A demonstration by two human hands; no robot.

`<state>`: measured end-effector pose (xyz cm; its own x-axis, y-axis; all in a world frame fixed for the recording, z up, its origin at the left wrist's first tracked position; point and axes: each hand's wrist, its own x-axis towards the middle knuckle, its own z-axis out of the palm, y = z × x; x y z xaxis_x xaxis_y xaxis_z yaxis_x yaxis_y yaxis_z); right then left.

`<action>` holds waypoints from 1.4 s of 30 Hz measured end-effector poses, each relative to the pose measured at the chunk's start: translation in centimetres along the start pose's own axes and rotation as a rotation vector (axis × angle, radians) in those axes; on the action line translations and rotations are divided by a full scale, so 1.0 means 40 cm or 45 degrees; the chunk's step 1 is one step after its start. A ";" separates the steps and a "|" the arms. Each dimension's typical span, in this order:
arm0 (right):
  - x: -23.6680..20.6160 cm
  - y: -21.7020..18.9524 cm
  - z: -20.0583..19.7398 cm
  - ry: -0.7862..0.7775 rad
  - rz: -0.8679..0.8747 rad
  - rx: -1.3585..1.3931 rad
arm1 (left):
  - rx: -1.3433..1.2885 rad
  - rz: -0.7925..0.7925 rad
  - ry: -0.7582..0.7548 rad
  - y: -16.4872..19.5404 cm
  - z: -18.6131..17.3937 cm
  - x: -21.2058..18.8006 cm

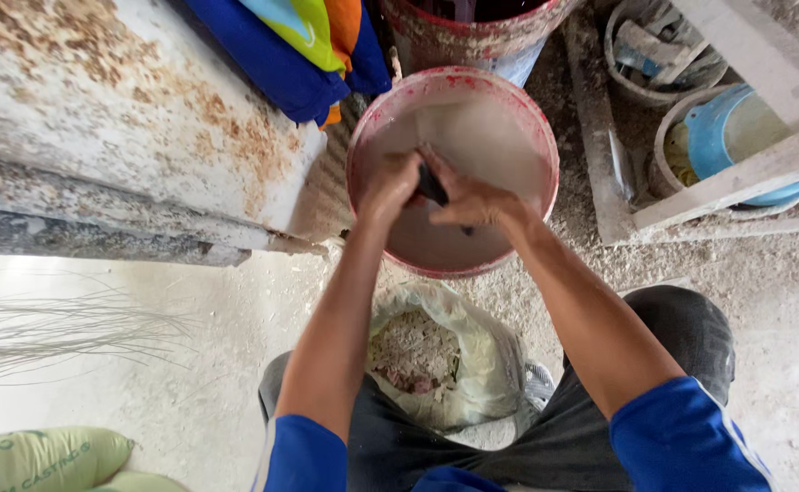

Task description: The person applies white putty filler onto long grooved wood moldings, spreading it by hand with a sponge pad along the profiles and grooves. They work along several planks on the workbench, then carry the sponge to a bucket and rinse and squeeze it in the water.

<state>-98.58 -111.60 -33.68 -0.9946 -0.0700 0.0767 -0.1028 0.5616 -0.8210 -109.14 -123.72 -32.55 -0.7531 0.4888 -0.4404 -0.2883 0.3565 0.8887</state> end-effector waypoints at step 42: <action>0.061 0.085 -0.013 0.499 1.009 0.069 | 1.490 0.550 0.261 -0.068 0.066 -0.055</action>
<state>-101.35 -109.44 -36.00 -0.7077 0.6162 -0.3458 0.6094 0.2845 -0.7401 -105.13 -123.65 -34.32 -0.7626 0.6465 -0.0222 0.6192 0.7395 0.2641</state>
